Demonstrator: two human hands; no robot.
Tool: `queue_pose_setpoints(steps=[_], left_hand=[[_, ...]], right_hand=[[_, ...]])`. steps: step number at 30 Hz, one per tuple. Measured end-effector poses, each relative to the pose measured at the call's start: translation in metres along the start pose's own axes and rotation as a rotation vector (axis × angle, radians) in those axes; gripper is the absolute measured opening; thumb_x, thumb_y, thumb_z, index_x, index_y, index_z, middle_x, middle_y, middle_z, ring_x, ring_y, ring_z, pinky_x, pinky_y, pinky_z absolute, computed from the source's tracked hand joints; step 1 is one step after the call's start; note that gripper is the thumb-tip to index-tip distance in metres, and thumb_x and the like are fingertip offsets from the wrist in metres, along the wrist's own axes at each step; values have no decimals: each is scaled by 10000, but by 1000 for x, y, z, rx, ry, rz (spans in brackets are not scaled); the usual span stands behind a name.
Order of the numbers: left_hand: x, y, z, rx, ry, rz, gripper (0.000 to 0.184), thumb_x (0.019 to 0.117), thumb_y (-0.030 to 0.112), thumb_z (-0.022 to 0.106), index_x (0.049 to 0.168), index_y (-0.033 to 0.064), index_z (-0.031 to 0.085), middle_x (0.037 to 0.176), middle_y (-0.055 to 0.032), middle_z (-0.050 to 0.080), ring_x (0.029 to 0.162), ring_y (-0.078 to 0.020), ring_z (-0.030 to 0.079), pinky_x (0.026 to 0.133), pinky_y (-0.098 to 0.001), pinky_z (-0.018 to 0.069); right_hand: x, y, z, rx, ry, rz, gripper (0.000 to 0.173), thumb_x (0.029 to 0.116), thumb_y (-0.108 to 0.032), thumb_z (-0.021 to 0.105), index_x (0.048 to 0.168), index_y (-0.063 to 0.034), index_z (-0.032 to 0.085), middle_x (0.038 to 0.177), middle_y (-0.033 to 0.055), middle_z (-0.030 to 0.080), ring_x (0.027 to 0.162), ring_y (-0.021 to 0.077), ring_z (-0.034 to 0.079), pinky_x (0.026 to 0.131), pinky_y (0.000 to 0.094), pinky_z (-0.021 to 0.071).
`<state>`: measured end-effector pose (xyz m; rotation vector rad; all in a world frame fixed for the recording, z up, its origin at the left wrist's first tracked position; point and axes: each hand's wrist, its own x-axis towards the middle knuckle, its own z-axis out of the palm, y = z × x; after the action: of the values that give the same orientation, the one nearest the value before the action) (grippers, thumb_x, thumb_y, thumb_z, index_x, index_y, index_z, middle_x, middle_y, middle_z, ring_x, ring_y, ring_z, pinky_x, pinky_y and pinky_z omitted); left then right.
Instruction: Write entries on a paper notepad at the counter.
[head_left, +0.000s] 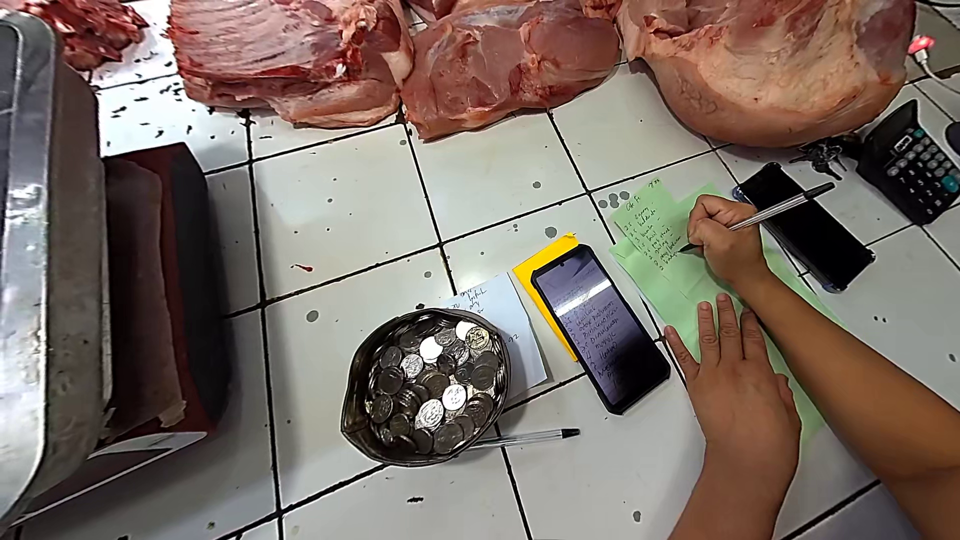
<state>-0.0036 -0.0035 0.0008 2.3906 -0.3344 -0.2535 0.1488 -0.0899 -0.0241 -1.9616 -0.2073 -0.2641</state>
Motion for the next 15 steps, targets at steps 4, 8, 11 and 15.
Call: queue_pose_setpoints(steps=[4, 8, 11, 15], left_hand=[[0, 1, -2, -1, -28, -4, 687, 905, 293, 684, 1533, 103, 480, 1649, -53, 363, 1542, -299, 292, 1194, -691, 84], [0, 1, -3, -12, -36, -1, 679, 904, 281, 681, 1531, 107, 485, 1647, -58, 367, 1542, -305, 289, 1191, -694, 93], [0, 1, -4, -25, -49, -9, 674, 913, 269, 675, 1537, 115, 476, 1653, -55, 355, 1551, -297, 269, 1198, -688, 79], [0, 0, -5, -33, -54, -7, 657, 917, 262, 672, 1533, 129, 485, 1652, -55, 358, 1551, -295, 269, 1199, -686, 78]], right_hand=[[5, 7, -8, 75, -26, -38, 243, 809, -1, 466, 663, -196, 470, 558, -126, 478, 460, -49, 407, 440, 120, 320], [5, 5, -16, 53, -93, -7, 223, 804, -6, 468, 670, -183, 489, 567, -98, 512, 462, -32, 438, 440, 123, 346], [12, 8, -22, 85, -135, 57, 210, 798, -25, 473, 682, -195, 516, 592, -103, 552, 481, -31, 484, 449, 127, 389], [19, 6, -30, 159, -229, 227, 179, 942, -68, 463, 865, -193, 565, 699, -104, 604, 554, -36, 533, 514, 109, 440]])
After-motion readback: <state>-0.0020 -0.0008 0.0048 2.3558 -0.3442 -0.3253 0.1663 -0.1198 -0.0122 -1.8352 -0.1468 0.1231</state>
